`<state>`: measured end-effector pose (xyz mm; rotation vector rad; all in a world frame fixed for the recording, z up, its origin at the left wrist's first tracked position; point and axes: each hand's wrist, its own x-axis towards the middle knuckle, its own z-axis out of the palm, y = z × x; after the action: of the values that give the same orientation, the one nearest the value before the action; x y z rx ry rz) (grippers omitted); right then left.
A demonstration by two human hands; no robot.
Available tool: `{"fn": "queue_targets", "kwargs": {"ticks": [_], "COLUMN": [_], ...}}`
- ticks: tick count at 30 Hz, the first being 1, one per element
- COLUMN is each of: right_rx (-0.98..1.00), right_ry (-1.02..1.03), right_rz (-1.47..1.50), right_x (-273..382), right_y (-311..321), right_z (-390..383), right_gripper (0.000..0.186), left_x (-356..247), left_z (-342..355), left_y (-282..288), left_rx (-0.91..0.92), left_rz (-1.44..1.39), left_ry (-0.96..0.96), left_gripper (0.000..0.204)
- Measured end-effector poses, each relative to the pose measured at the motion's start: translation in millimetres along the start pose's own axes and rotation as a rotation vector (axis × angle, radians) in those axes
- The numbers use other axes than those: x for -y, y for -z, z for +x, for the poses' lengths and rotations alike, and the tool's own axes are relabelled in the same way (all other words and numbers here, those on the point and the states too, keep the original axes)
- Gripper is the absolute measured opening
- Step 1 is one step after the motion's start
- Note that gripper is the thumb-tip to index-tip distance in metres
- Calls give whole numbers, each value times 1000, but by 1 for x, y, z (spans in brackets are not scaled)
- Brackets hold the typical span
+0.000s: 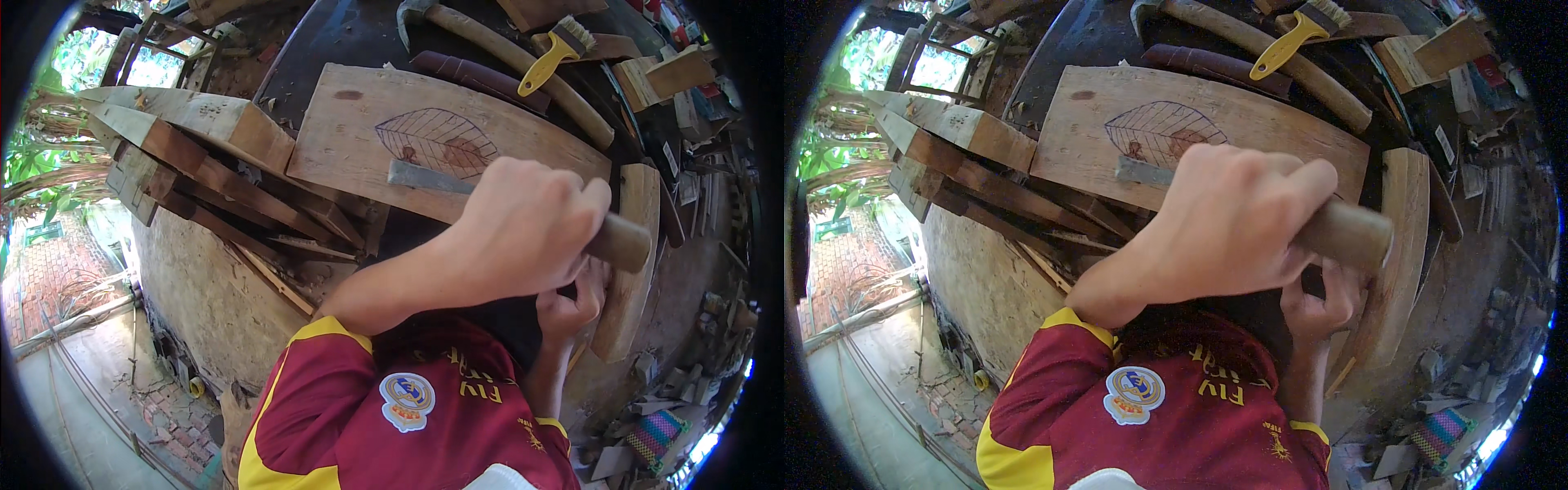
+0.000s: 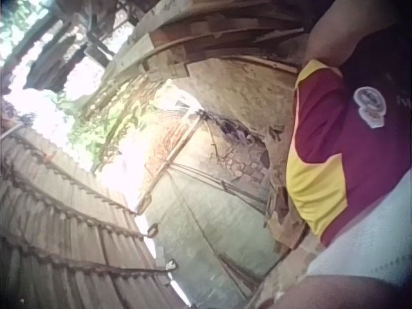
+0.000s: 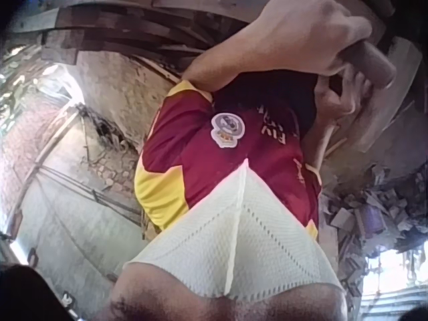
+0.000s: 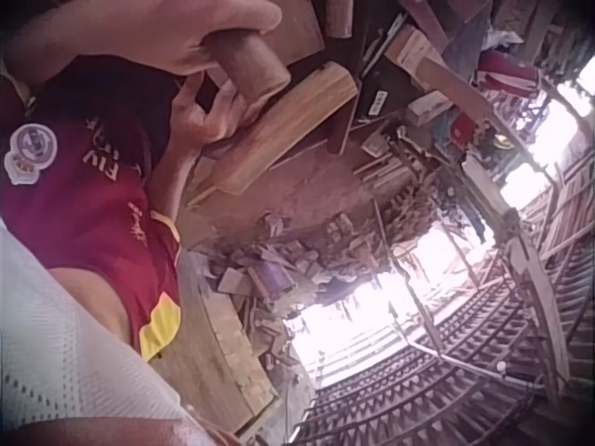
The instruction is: Carving a leaf pattern into a wood plank using a chisel and mallet, followed by drawing details with a pen.
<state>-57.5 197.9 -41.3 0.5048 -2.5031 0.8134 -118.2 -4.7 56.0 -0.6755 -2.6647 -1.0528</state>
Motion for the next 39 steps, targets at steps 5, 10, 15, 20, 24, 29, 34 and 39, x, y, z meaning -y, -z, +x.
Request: {"fn": "queue_targets", "kwargs": {"ticks": [5,10,15,20,24,29,34,39], "right_rx": [-58,-16,76,184,206,-70,-238,125], "right_ry": [-10,-64,-137,-164,-187,-163,-471,-305], "right_rz": [-62,-9,51,19,-43,-145,-13,-412], "right_x": [0,7,27,33,26,14,14,-9], "right_y": [-2,12,46,69,83,101,96,94], "right_z": [2,-3,-28,-31,-22,-21,0,-4], "right_gripper": [47,45,44,44,43,44,66,71], "left_x": [-1,-26,-54,-89,-67,-55,-56,-62], "left_z": [1,0,-14,-15,9,13,15,7], "left_y": [1,-17,-64,-91,-64,-43,-40,-44], "left_rx": [24,273,43,4,172,256,214,186], "left_rz": [-15,-215,22,110,-199,-275,-258,-300], "left_ry": [52,-191,-290,-60,-232,-170,-146,-206], "left_gripper": [30,23,24,28,26,28,28,26]}}
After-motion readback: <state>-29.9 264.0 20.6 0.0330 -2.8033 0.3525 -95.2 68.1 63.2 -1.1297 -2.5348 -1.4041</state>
